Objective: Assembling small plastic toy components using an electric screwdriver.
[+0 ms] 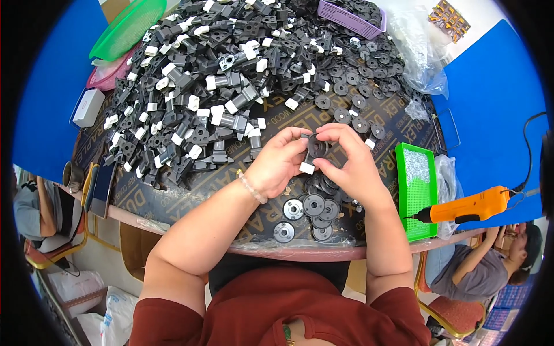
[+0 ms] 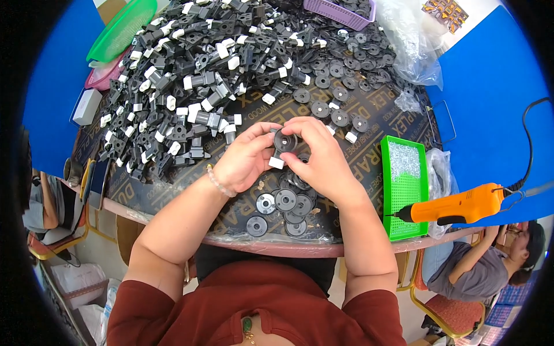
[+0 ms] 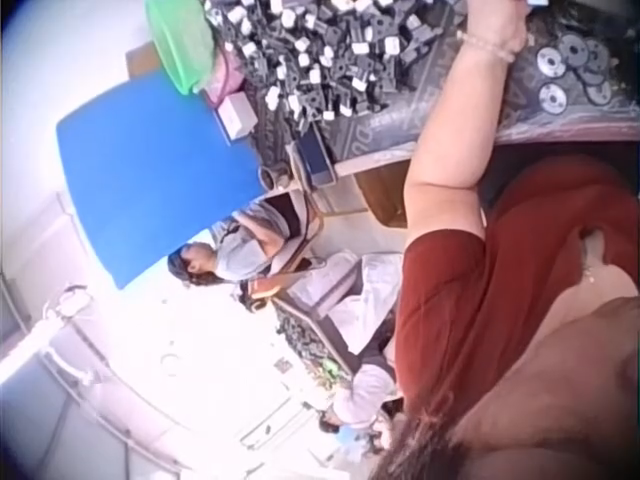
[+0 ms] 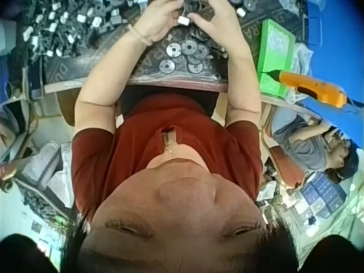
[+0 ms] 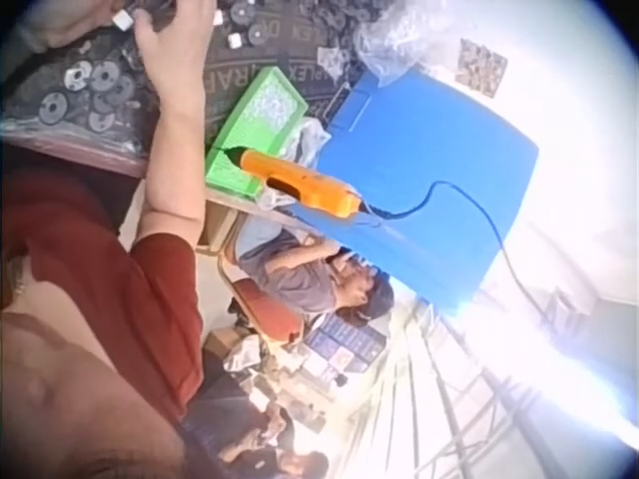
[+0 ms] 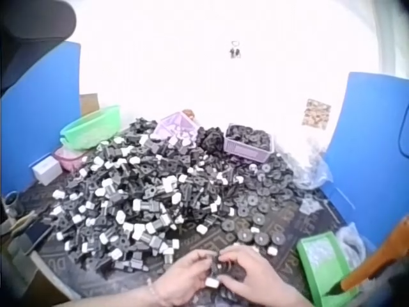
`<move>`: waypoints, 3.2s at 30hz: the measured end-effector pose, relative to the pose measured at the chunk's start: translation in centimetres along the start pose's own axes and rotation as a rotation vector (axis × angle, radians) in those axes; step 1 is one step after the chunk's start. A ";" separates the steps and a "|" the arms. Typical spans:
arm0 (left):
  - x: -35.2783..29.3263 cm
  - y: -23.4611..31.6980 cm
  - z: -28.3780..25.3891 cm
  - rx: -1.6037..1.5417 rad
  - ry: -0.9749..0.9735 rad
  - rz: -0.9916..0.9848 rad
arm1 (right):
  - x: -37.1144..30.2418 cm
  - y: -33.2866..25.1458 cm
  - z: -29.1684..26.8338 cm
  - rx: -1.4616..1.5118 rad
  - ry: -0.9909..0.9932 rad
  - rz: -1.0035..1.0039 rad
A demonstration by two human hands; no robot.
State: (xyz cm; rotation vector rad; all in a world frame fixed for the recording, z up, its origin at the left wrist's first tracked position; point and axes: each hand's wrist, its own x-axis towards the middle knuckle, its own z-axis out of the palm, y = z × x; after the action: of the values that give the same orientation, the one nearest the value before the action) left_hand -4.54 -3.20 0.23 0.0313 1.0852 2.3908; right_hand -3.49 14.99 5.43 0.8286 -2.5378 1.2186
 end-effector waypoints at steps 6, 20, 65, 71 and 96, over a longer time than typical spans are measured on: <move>0.0 -0.2 0.0 -0.047 -0.013 -0.003 | -0.1 -0.1 -0.1 -0.052 -0.039 0.034; 0.3 -0.6 0.2 0.001 0.115 0.106 | 1.4 -0.3 -0.7 -0.173 -0.005 0.060; -0.6 1.2 1.0 -0.092 0.149 0.212 | -6.0 -2.5 -3.5 -0.271 0.234 0.287; -0.4 0.9 1.2 -0.010 0.175 0.150 | -10.7 1.0 -4.5 -0.669 0.110 0.400; 0.0 0.9 1.0 -0.015 0.103 0.176 | -2.9 0.7 -7.0 -0.516 -0.138 0.423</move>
State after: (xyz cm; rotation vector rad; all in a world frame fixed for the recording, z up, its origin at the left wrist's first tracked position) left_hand -4.78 -3.02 1.53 -0.0017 1.1536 2.5822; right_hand -1.89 21.82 8.25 0.2730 -3.0332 0.5389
